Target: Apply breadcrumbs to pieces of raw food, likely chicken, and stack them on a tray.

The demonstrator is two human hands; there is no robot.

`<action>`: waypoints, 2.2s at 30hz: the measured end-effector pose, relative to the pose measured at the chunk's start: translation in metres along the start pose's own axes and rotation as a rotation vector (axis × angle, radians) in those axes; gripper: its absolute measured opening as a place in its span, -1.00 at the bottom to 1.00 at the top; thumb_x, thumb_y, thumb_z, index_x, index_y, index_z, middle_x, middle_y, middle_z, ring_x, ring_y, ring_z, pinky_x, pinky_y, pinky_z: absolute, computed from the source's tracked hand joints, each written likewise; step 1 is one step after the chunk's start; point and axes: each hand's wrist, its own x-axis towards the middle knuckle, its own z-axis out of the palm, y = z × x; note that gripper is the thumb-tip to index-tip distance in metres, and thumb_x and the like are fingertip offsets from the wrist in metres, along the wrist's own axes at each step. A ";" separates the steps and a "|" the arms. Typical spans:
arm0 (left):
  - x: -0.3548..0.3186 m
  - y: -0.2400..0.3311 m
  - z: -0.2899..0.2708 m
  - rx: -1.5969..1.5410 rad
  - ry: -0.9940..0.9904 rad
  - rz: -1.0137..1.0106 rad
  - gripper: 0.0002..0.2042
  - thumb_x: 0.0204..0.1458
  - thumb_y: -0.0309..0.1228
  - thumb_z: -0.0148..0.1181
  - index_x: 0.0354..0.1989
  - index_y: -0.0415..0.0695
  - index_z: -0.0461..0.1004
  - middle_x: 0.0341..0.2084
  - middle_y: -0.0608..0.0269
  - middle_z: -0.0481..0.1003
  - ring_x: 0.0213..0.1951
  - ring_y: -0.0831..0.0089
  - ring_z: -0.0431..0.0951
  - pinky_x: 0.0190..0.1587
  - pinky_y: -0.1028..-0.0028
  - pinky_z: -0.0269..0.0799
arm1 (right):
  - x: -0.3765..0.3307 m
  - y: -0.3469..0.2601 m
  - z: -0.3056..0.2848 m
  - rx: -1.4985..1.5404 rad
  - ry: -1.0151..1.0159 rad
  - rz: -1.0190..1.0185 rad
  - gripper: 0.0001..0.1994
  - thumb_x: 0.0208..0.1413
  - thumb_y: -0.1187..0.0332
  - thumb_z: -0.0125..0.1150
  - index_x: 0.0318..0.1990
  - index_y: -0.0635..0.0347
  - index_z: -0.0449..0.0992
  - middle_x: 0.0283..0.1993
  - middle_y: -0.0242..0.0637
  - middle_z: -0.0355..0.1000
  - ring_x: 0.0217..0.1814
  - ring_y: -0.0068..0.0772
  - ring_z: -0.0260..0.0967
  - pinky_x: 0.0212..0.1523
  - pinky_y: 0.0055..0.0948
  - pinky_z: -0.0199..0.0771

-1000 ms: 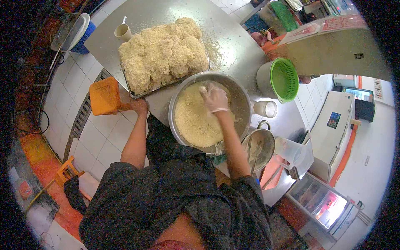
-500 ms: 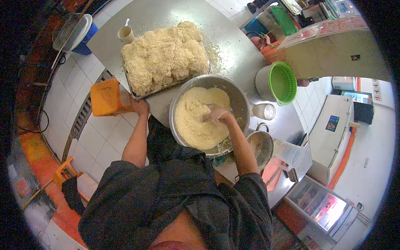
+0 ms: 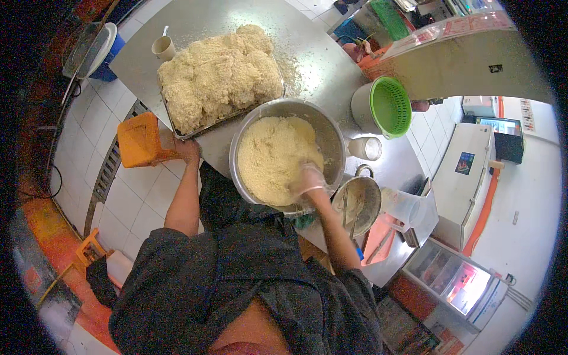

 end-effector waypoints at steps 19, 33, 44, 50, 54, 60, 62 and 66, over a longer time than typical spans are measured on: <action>-0.026 0.047 -0.015 0.039 0.043 -0.048 -0.62 0.05 -0.55 -0.09 0.08 -0.34 0.31 -0.07 -0.24 0.45 -0.01 -0.13 0.42 -0.01 0.22 0.33 | 0.140 -0.038 0.028 0.083 0.904 0.012 -0.41 0.20 -0.09 -0.22 0.15 0.17 0.40 0.25 0.04 0.25 0.34 0.08 0.09 0.32 0.19 -0.13; -0.003 0.007 -0.005 0.059 0.016 -0.041 -0.66 0.09 -0.39 -0.06 0.00 -0.31 0.35 -0.12 -0.27 0.45 -0.11 -0.21 0.44 -0.09 0.09 0.33 | 0.055 0.065 -0.009 0.110 0.098 -0.242 -0.50 -0.29 0.08 0.44 -0.27 0.34 0.57 -0.33 -0.03 0.53 -0.26 -0.09 0.47 -0.17 -0.23 0.44; -0.012 0.023 -0.003 0.051 0.058 -0.189 -0.69 0.08 -0.41 -0.03 -0.04 -0.31 0.38 -0.18 -0.26 0.47 -0.13 -0.19 0.45 -0.10 0.06 0.34 | 0.009 0.063 -0.028 1.417 -0.079 -0.089 -0.59 -0.07 0.41 0.33 -0.02 0.35 0.47 -0.15 -0.33 0.50 -0.19 -0.47 0.45 -0.16 -0.47 0.45; -0.012 0.016 0.002 0.132 0.080 -0.113 -0.69 0.04 -0.49 -0.02 -0.05 -0.37 0.34 -0.31 -0.28 0.50 -0.21 -0.22 0.48 -0.20 0.03 0.38 | 0.018 -0.019 -0.084 1.529 -0.161 -0.371 -0.54 -0.06 0.45 0.25 0.06 0.37 0.39 -0.10 -0.22 0.48 -0.09 -0.35 0.47 -0.11 -0.41 0.52; -0.013 0.017 -0.009 0.060 0.050 -0.158 -0.70 0.00 -0.52 0.01 -0.07 -0.37 0.33 -0.42 -0.36 0.48 -0.32 -0.22 0.50 -0.32 0.04 0.40 | 0.037 -0.132 -0.139 1.528 -0.269 -0.501 -0.56 -0.02 0.38 0.26 0.03 0.37 0.38 -0.11 -0.14 0.46 -0.13 -0.30 0.48 -0.22 -0.45 0.57; -0.010 0.013 -0.004 -0.044 0.043 -0.058 -0.71 0.00 -0.52 0.02 -0.09 -0.37 0.31 -0.54 -0.31 0.46 -0.37 -0.24 0.50 -0.36 0.02 0.39 | 0.092 -0.232 -0.187 1.125 -0.236 -0.419 -0.61 -0.02 0.28 0.31 -0.08 0.33 0.46 -0.19 -0.24 0.49 -0.24 -0.35 0.47 -0.24 -0.37 0.53; -0.011 0.009 -0.006 -0.010 0.048 -0.064 -0.72 0.00 -0.52 0.01 -0.10 -0.36 0.31 -0.54 -0.31 0.46 -0.37 -0.23 0.50 -0.36 0.02 0.39 | 0.101 -0.246 -0.190 0.726 0.032 -0.421 -0.64 0.01 0.22 0.29 -0.12 0.30 0.50 -0.23 -0.15 0.52 -0.24 -0.31 0.49 -0.23 -0.30 0.51; -0.007 0.016 -0.005 0.054 0.063 -0.175 -0.71 -0.01 -0.50 0.01 -0.11 -0.35 0.30 -0.50 -0.31 0.48 -0.34 -0.21 0.50 -0.33 0.01 0.38 | 0.086 -0.247 -0.183 0.164 0.708 -0.511 -0.68 0.19 0.25 0.02 -0.04 0.28 0.49 -0.24 -0.02 0.53 -0.27 -0.18 0.52 -0.25 -0.25 0.52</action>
